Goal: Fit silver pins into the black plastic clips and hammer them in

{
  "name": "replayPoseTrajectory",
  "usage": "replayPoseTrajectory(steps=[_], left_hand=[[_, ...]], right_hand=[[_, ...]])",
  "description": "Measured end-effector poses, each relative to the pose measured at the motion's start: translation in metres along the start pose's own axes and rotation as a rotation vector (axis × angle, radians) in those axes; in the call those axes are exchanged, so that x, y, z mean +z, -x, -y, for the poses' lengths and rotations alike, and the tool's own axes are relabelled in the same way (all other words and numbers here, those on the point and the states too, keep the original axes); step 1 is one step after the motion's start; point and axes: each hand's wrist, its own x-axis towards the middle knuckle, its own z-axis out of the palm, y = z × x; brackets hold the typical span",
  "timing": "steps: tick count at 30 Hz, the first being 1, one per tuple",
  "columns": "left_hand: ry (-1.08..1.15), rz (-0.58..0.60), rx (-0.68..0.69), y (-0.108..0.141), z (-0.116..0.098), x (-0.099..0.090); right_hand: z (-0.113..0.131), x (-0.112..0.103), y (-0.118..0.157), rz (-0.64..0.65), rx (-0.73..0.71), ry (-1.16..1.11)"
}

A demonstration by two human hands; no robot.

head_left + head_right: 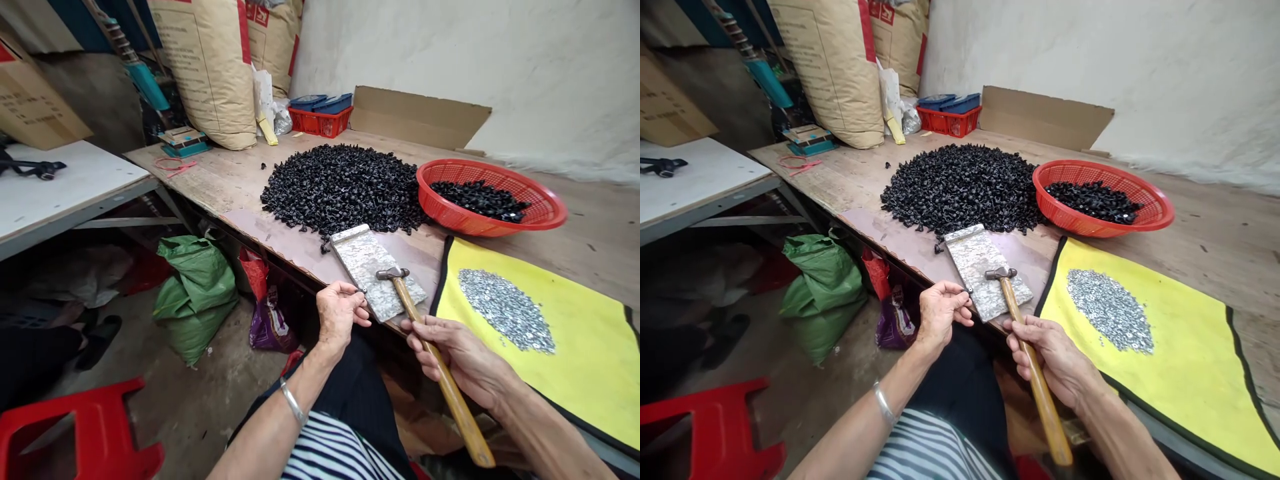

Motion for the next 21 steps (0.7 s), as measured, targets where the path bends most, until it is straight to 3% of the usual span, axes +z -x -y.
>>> replayPoseTrajectory(steps=[3,9,14,21], left_hand=[[-0.014,-0.019,0.020,0.000,0.002,0.002],[-0.009,-0.032,0.046,0.001,0.004,0.002],[-0.006,-0.026,0.053,0.001,0.003,0.001],[0.003,-0.025,0.050,0.002,0.001,0.000]], right_hand=[[-0.006,-0.001,0.004,-0.115,-0.121,0.128],[-0.020,-0.003,0.020,-0.403,-0.527,0.865],[-0.032,-0.001,0.022,-0.575,-0.892,1.162],[-0.038,0.007,0.017,-0.656,-1.084,1.510]])
